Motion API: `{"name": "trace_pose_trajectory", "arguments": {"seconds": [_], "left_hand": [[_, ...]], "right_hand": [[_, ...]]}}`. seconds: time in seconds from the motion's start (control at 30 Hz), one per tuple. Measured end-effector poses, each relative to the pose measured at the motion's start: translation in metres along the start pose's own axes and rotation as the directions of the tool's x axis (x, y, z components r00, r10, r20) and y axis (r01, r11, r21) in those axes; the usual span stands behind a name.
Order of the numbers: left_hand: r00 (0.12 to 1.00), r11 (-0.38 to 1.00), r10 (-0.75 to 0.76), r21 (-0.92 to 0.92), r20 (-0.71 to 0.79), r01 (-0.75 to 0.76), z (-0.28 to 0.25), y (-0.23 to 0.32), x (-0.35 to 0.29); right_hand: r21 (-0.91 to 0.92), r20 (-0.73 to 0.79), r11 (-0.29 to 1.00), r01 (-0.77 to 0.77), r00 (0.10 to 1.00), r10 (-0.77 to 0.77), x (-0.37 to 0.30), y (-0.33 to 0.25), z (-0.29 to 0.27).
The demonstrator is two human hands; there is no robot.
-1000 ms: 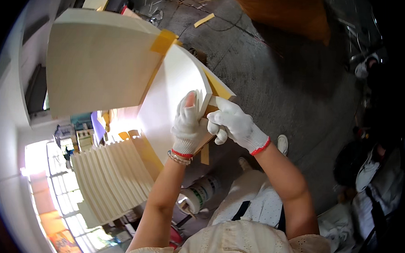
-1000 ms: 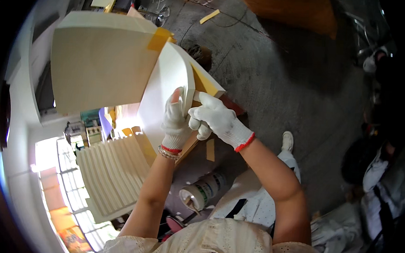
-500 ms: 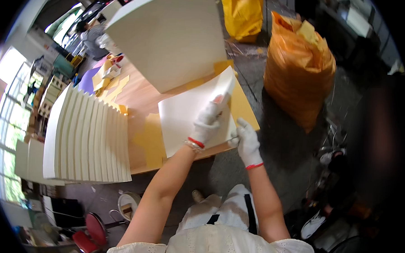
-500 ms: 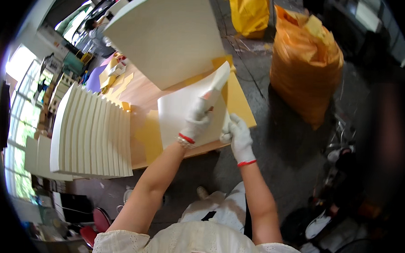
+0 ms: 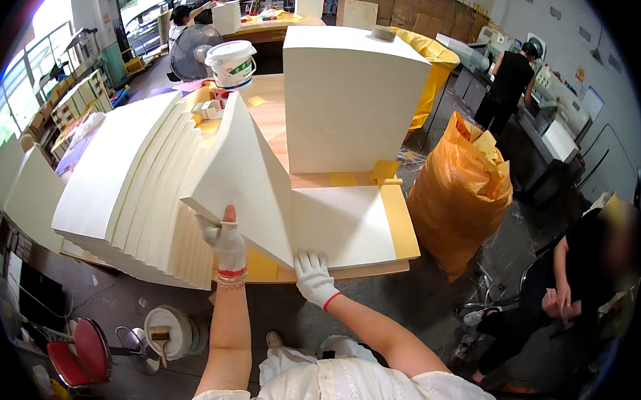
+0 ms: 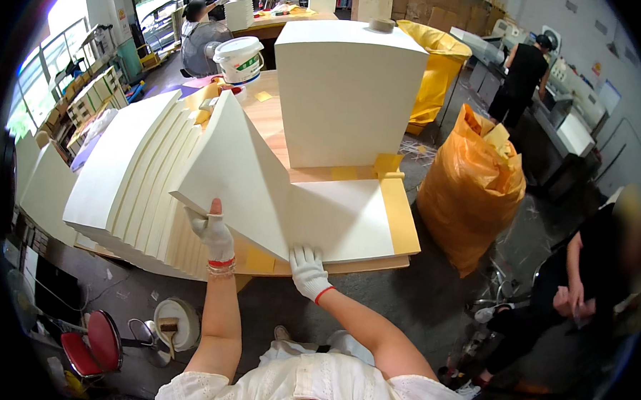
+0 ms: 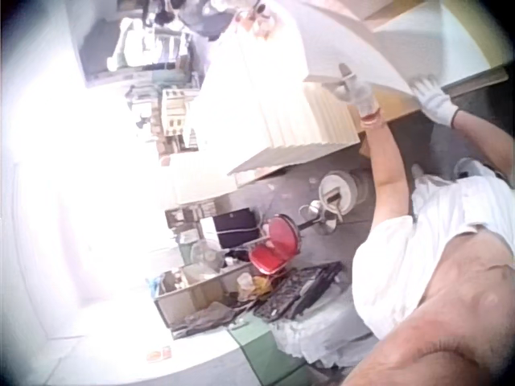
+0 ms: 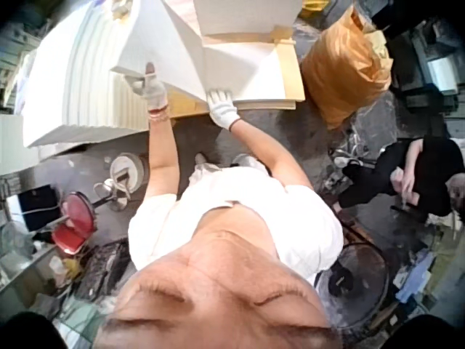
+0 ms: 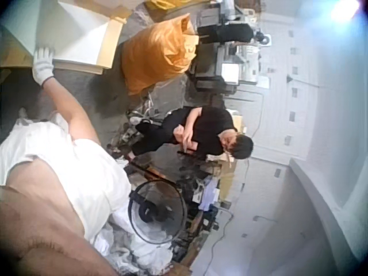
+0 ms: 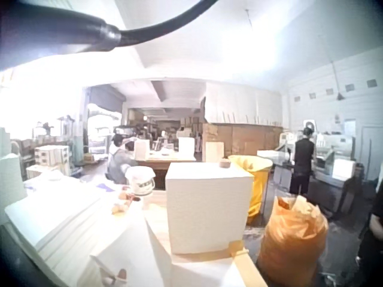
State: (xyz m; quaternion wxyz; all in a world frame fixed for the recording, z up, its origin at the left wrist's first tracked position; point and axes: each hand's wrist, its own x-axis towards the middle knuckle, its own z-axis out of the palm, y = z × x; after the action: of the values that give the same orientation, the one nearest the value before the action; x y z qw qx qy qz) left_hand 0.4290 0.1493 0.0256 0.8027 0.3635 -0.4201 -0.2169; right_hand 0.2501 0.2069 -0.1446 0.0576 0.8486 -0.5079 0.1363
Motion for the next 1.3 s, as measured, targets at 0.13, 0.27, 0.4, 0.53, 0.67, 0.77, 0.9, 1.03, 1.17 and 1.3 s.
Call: {"name": "trace_pose_trajectory", "arguments": {"seconds": [0.13, 0.27, 0.4, 0.53, 0.67, 0.77, 0.9, 1.03, 1.17, 1.3], "left_hand": [[0.999, 0.999, -0.027, -0.026, -0.045, 0.026, -0.015, -0.003, 0.016], [0.997, 0.99, -0.065, -0.127, -0.027, 0.062, -0.009, -0.004, 0.048], [0.998, 0.992, -0.061, -0.106, 0.012, 0.062, 0.006, 0.012, 0.06], [0.998, 0.996, -0.022, -0.091, -0.053, 0.017, 0.024, 0.069, 0.052], [0.952, 0.954, 0.291, 0.106, -0.099, -0.28, 0.046, 0.101, 0.035], [0.839, 0.825, 0.541, 0.155, 0.063, -0.543, 0.065, 0.116, 0.027], [0.665, 0.68, 0.727, -0.041, 0.172, -0.732, 0.09, 0.187, 0.037], [0.43, 0.424, 0.902, 0.285, -0.041, -0.86, 0.14, 0.275, 0.066], [0.455, 0.424, 0.89, 0.405, -0.02, -0.81, 0.177, 0.291, 0.11], [0.606, 0.417, 0.591, 0.441, 0.532, -0.794, 0.136, 0.285, 0.175]], "right_hand": [[-0.106, 0.121, 0.993, 0.046, 0.992, -0.033, 0.002, -0.007, -0.008], [-0.141, 0.183, 0.988, 0.062, 0.982, -0.035, 0.003, -0.006, -0.01], [-0.117, 0.251, 0.991, 0.059, 0.967, -0.028, 0.005, -0.007, -0.017], [0.236, 0.484, 0.952, -0.196, 0.873, 0.06, 0.032, -0.012, -0.057], [0.704, -0.17, 0.71, -0.033, 0.962, 0.213, 0.077, -0.041, -0.105], [0.544, -0.699, 0.793, 0.274, 0.671, 0.247, 0.109, -0.048, -0.165], [0.748, -0.62, 0.552, 0.369, 0.685, 0.383, 0.114, -0.034, -0.192], [0.86, -0.511, 0.268, 0.435, 0.742, 0.434, 0.131, -0.035, -0.223], [0.876, -0.457, 0.022, 0.482, 0.814, 0.358, 0.17, -0.071, -0.254], [0.869, -0.4, -0.223, 0.441, 0.893, 0.205, 0.225, -0.138, -0.286]]}}
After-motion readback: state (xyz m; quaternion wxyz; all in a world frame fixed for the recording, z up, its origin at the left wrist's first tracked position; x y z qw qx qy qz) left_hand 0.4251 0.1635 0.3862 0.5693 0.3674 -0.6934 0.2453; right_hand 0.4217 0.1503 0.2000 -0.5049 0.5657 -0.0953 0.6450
